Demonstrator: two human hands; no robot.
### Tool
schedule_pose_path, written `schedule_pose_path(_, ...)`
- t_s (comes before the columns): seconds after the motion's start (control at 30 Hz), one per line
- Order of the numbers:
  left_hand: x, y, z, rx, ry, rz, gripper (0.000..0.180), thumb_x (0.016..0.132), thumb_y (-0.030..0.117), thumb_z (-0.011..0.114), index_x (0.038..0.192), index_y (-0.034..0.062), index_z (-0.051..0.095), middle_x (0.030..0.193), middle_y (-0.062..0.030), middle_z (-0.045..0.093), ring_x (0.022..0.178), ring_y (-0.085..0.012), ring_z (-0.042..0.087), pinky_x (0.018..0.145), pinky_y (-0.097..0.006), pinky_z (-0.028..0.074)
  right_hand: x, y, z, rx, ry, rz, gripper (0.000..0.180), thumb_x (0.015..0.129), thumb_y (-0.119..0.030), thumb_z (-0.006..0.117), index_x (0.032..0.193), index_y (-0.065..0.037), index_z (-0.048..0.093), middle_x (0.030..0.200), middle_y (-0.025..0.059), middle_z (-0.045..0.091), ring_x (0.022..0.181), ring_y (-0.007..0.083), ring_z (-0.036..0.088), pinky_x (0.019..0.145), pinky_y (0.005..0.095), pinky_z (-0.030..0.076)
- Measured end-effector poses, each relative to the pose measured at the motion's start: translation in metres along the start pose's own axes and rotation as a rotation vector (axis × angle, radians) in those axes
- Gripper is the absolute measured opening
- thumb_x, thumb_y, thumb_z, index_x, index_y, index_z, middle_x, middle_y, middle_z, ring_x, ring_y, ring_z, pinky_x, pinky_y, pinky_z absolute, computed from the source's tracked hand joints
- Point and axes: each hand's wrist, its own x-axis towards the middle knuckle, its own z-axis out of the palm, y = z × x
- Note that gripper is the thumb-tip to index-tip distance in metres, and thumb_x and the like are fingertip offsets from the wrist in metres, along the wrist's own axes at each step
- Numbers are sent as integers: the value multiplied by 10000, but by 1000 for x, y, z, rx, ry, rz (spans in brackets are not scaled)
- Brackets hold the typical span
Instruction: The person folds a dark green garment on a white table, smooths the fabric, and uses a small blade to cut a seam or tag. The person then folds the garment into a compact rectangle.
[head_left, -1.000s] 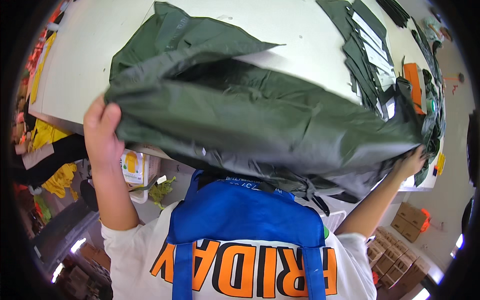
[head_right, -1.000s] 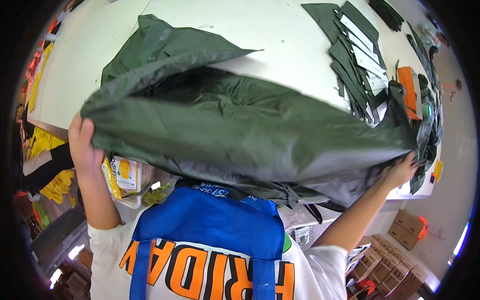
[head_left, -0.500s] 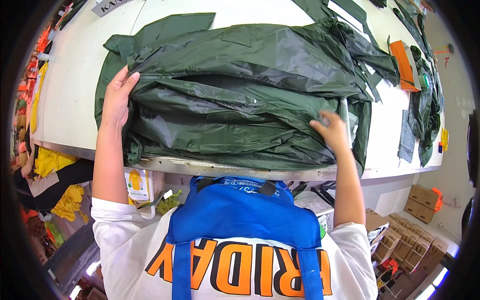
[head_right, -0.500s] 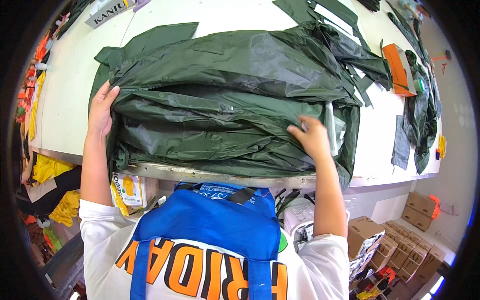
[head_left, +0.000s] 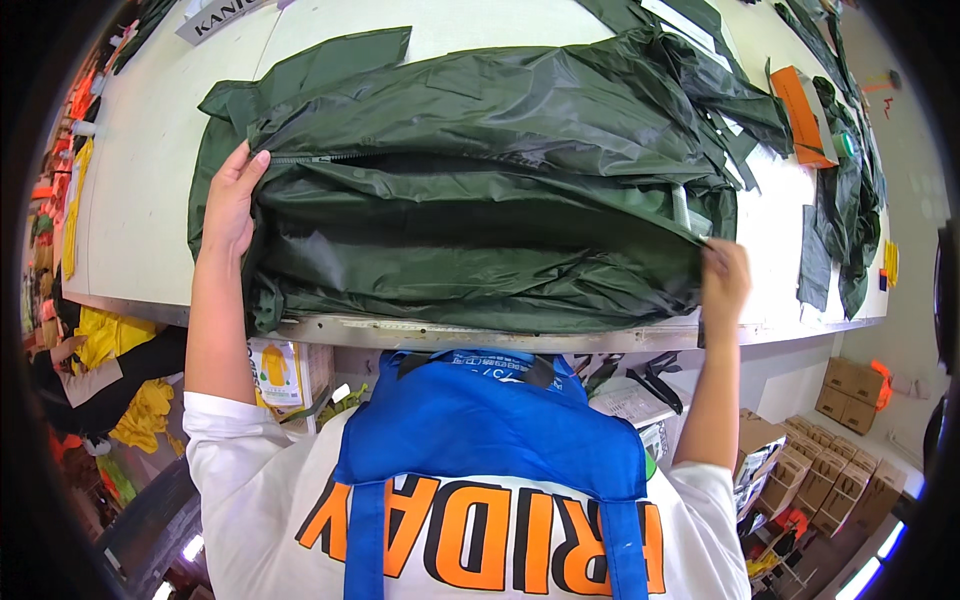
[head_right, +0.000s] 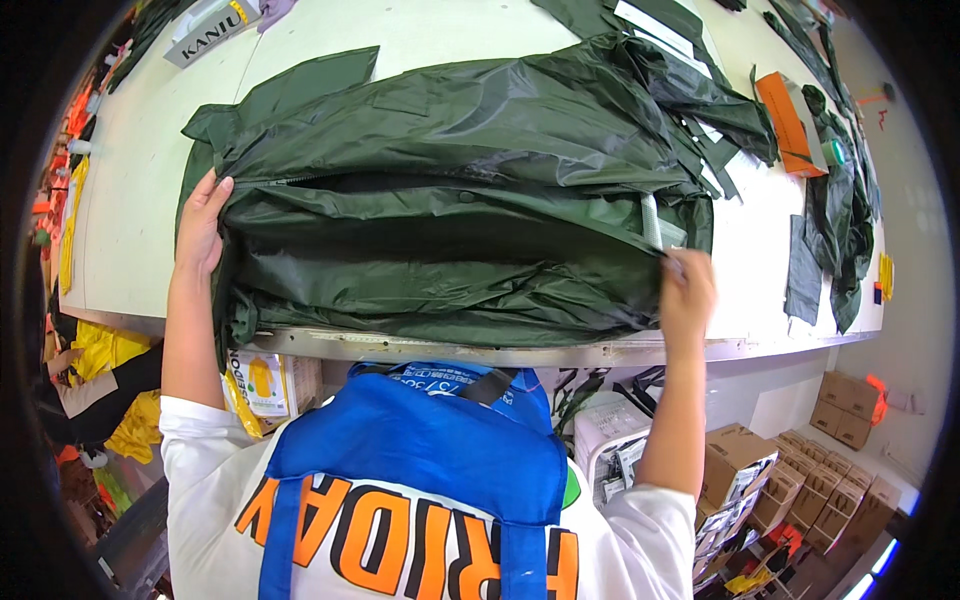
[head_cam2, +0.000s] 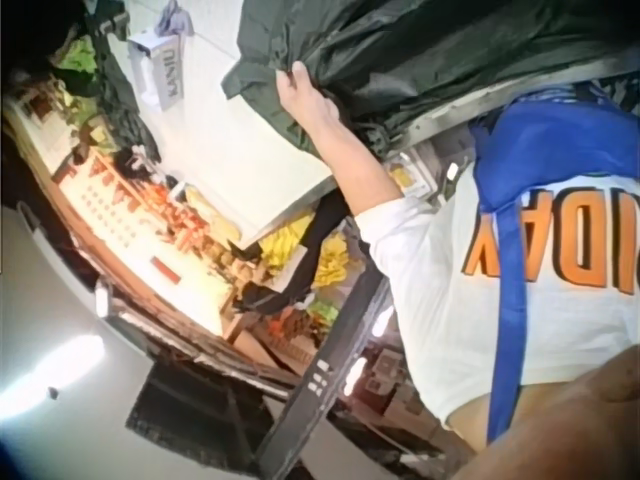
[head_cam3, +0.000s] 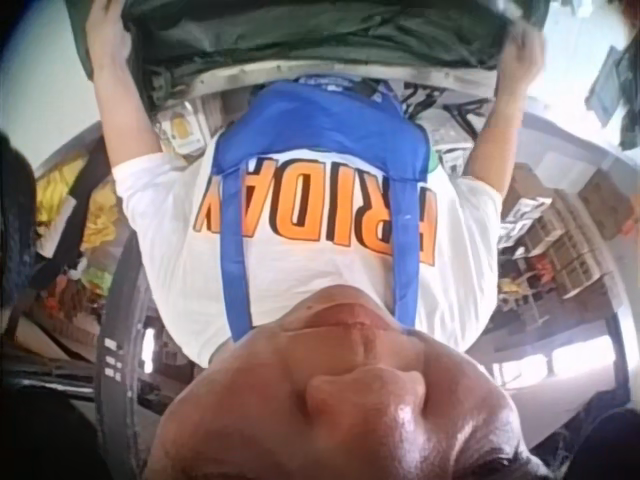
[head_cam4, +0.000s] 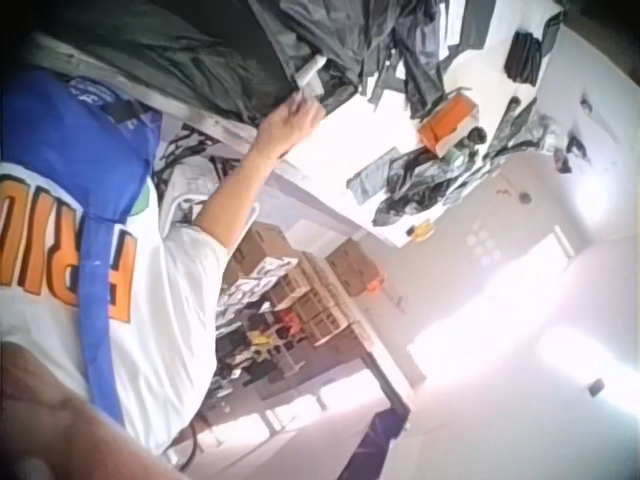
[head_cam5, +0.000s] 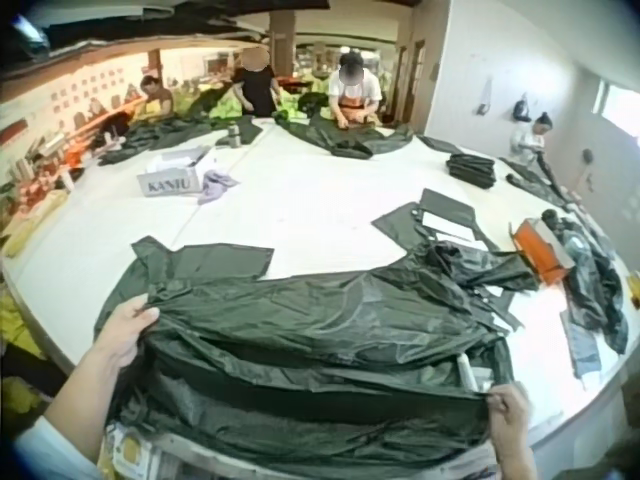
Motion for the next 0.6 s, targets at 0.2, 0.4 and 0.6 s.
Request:
schedule_pose_path(0.2,-9,-4,4,-73,-96,-53,363,912,99,584,1262,17,534,1147,-38,627,1010,-102,575,914,-254,425,-108,-13,-41,-269,-537,-119,247,664,71,593,865,-65,641,780,92,603,682,289,596,600,362,490)
schedule_pose_path(0.4,-31,14,1,43,-216,-105,746,734,-47,600,1420,-18,307,1320,-115,502,1156,-176,513,981,-276,388,-22,-70,25,223,-319,116,132,851,-31,585,950,-24,672,894,111,683,776,207,654,681,298,501)
schedule_pose_path(0.6,-48,34,10,135,-333,-91,767,693,-121,533,1414,-11,297,1312,-106,488,1156,-169,497,963,-277,398,36,-233,163,762,-692,10,262,883,-238,608,991,-6,666,872,173,674,808,236,660,722,324,502)
